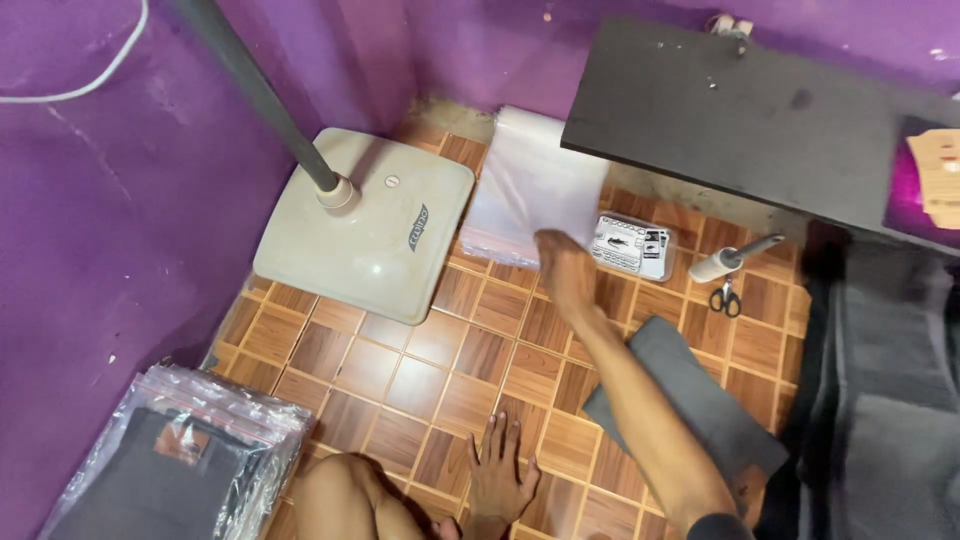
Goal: The person uses a lint roller on a pair of folded trousers, places a cardboard tag on them, and slides the trousers into a clear plastic bag.
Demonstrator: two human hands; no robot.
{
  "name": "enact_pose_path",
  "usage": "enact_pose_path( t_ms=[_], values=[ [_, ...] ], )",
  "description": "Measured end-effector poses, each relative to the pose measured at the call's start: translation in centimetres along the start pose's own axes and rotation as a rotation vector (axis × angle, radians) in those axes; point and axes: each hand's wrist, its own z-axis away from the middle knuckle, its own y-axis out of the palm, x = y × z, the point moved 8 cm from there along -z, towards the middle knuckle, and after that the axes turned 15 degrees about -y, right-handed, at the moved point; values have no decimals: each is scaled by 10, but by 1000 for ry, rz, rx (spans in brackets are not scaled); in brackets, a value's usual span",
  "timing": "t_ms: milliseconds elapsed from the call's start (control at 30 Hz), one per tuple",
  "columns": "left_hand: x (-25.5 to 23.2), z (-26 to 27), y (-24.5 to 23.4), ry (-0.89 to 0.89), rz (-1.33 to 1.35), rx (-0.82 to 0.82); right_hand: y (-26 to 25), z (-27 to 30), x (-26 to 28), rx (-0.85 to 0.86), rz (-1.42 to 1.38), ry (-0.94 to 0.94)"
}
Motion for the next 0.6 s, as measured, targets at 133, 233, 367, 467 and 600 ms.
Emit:
enact_pose_path(
  t_ms=[133, 233, 367, 467, 600],
  values=[
    [-4, -3, -13, 44, 87, -92, -11, 113, 73, 13, -61, -28],
    [5, 4, -9, 57, 132, -112, -27, 223, 133, -34, -285, 117],
    [15, 3, 7, 66, 144, 41, -28, 373, 146, -26, -390, 587],
    [9, 4, -8, 83, 168, 233, -48, 441, 158, -125, -540, 735],
    [12, 42, -48, 3, 463, 544, -80, 475, 183, -153, -696, 886]
  ],
)
